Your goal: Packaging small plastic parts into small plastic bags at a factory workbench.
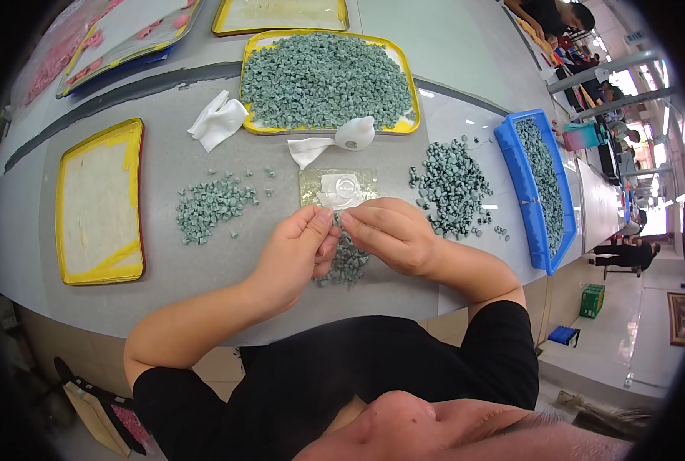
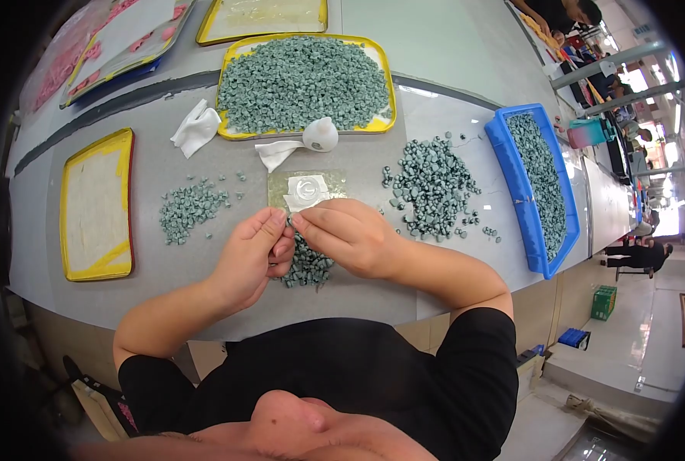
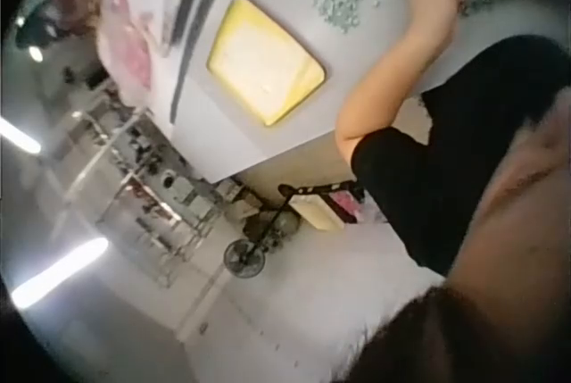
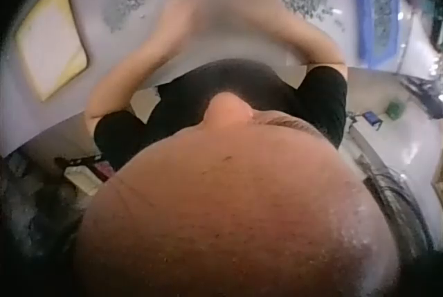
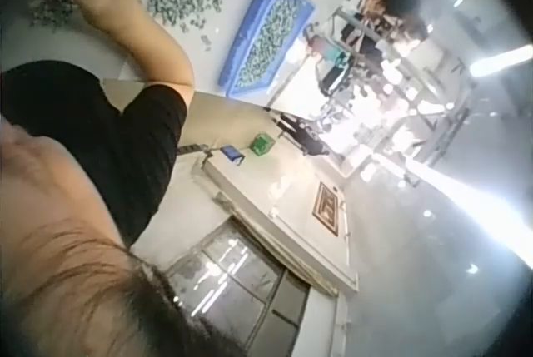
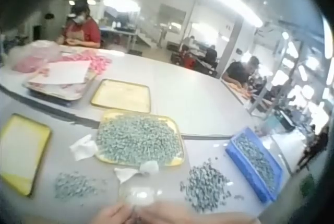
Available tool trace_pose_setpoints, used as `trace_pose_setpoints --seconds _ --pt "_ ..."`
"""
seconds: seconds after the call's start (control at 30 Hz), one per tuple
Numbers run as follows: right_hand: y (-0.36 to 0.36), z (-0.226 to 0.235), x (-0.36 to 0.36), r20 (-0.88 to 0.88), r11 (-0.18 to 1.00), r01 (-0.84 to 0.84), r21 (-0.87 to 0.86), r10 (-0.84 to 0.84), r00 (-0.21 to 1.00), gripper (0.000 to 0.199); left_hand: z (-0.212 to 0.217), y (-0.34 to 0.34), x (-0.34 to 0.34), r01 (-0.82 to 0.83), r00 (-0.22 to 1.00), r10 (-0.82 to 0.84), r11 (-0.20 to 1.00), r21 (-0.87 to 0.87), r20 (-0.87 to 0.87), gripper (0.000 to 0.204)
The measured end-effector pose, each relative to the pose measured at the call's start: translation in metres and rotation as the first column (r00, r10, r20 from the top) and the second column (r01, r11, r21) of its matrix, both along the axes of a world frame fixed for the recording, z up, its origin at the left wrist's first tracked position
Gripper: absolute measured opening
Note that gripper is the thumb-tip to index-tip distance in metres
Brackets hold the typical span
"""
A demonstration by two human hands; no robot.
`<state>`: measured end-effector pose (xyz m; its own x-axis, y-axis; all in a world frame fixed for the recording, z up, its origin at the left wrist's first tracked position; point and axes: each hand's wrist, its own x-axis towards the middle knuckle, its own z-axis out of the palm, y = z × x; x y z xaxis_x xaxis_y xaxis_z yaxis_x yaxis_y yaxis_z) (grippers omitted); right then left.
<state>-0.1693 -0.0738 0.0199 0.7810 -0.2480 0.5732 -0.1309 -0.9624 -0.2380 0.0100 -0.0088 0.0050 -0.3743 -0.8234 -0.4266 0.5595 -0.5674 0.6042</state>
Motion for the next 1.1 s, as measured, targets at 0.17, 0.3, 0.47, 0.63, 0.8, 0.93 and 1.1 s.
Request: trace_pose_setpoints --seconds 0.17,0.3,0.47,0.63,0.8,0.93,1.1 --pt "0.003 -0.009 0.003 0.1 0.991 -0.029 0.133 0.016 0.995 0.029 0.002 0.006 -0.009 -0.081 0.994 0.085 0.994 -0.075 0.065 0.022" --pt "0.011 -0.004 0.005 0.159 0.901 0.05 0.432 -0.13 0.979 0.025 0.003 0.007 -0.004 -0.076 0.981 0.114 0.97 -0.232 0.155 0.02" --pt "0.015 0.007 0.005 0.148 0.841 0.071 0.536 -0.177 0.973 0.026 0.002 0.009 -0.002 -0.033 0.867 0.277 0.861 -0.507 0.415 0.017" --pt "0.015 0.001 0.008 0.145 0.847 0.084 0.524 -0.186 0.972 0.026 -0.002 0.008 0.002 -0.033 0.878 0.258 0.873 -0.487 0.403 0.018" --pt "0.013 0.006 0.004 0.105 0.853 0.084 0.516 -0.16 0.982 0.023 -0.002 0.007 0.0 0.008 0.862 0.246 0.868 -0.496 0.444 0.019" --pt "-0.006 0.041 -0.006 -0.107 0.814 0.163 0.558 -0.125 0.986 0.02 0.002 0.008 -0.002 0.035 0.922 0.11 0.931 -0.363 0.372 0.022" --pt "-0.027 0.048 -0.038 -0.471 0.801 0.541 0.259 -0.384 0.794 0.011 -0.003 0.012 -0.003 0.184 0.901 0.009 0.898 -0.4 0.434 0.021"
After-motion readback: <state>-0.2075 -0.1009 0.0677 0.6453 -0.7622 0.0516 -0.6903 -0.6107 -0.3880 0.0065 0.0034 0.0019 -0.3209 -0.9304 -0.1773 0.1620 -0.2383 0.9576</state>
